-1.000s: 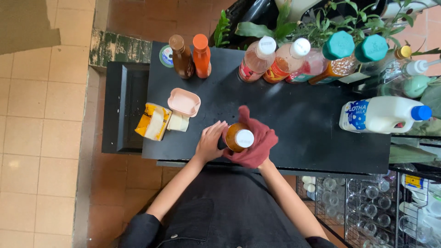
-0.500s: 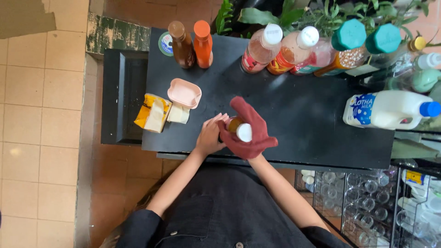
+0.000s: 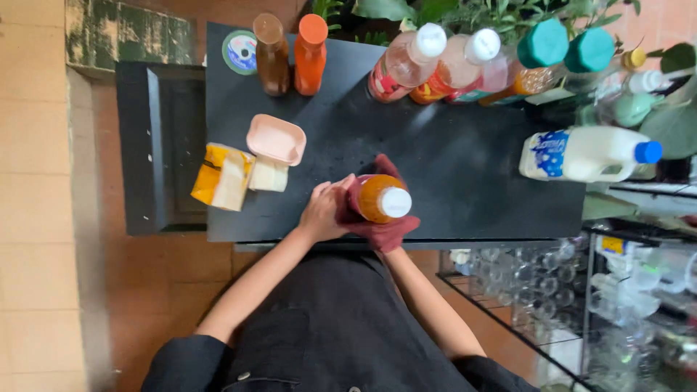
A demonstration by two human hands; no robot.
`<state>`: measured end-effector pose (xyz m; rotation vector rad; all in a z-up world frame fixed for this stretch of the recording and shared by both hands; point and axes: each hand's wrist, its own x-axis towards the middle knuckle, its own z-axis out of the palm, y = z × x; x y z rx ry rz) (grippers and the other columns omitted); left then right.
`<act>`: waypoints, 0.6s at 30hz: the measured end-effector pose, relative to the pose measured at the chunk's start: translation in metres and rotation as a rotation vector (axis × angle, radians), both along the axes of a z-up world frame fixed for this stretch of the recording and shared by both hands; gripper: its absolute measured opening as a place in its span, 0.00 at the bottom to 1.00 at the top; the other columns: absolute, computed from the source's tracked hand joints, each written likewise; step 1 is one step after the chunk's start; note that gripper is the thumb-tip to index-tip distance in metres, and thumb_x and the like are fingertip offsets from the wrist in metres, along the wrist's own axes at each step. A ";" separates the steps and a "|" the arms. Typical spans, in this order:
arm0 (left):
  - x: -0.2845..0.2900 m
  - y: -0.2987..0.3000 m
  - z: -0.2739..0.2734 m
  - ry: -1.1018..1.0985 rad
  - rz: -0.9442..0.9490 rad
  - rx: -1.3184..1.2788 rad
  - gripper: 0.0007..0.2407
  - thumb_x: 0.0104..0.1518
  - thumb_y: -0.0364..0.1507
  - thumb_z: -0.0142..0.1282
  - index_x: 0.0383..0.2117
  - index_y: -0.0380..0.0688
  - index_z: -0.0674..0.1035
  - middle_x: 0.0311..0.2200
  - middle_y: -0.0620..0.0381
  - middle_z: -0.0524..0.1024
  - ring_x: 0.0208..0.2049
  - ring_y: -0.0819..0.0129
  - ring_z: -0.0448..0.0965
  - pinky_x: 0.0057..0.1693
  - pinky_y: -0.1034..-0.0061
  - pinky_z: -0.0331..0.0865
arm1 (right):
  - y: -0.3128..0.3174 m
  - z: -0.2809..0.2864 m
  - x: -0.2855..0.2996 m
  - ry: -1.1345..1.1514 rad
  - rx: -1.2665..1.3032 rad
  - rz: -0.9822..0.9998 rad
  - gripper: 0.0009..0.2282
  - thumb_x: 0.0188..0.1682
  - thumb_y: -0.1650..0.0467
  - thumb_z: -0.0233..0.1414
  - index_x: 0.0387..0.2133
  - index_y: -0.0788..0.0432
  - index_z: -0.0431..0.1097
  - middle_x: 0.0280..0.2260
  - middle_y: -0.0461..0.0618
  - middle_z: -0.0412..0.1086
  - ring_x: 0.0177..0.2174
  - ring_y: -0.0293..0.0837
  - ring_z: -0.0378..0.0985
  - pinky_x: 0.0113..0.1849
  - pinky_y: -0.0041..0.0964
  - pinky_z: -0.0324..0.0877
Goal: Cleaning and wiping down several syrup and sauce bottles on a counter.
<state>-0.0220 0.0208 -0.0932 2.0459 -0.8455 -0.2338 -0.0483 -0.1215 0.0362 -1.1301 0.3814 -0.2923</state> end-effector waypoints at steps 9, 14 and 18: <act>0.013 0.020 0.005 0.052 -0.120 -0.153 0.39 0.49 0.36 0.68 0.67 0.34 0.60 0.63 0.40 0.67 0.63 0.48 0.67 0.68 0.52 0.54 | 0.029 0.074 0.024 0.229 -0.808 -0.201 0.29 0.37 0.72 0.72 0.51 0.64 0.65 0.40 0.48 0.68 0.39 0.37 0.71 0.41 0.31 0.71; 0.014 0.032 -0.013 0.017 -0.133 -0.168 0.32 0.49 0.30 0.69 0.62 0.36 0.67 0.57 0.43 0.72 0.58 0.48 0.73 0.66 0.57 0.63 | 0.026 0.067 0.026 0.328 -0.137 -0.214 0.27 0.31 0.70 0.71 0.45 0.60 0.68 0.38 0.49 0.71 0.38 0.42 0.75 0.41 0.35 0.73; 0.007 0.032 -0.021 -0.062 -0.087 -0.133 0.28 0.50 0.28 0.68 0.59 0.37 0.71 0.54 0.45 0.75 0.57 0.50 0.75 0.65 0.57 0.65 | 0.014 0.057 0.031 0.416 0.523 -0.157 0.26 0.25 0.69 0.70 0.39 0.57 0.70 0.36 0.51 0.73 0.37 0.47 0.78 0.41 0.39 0.75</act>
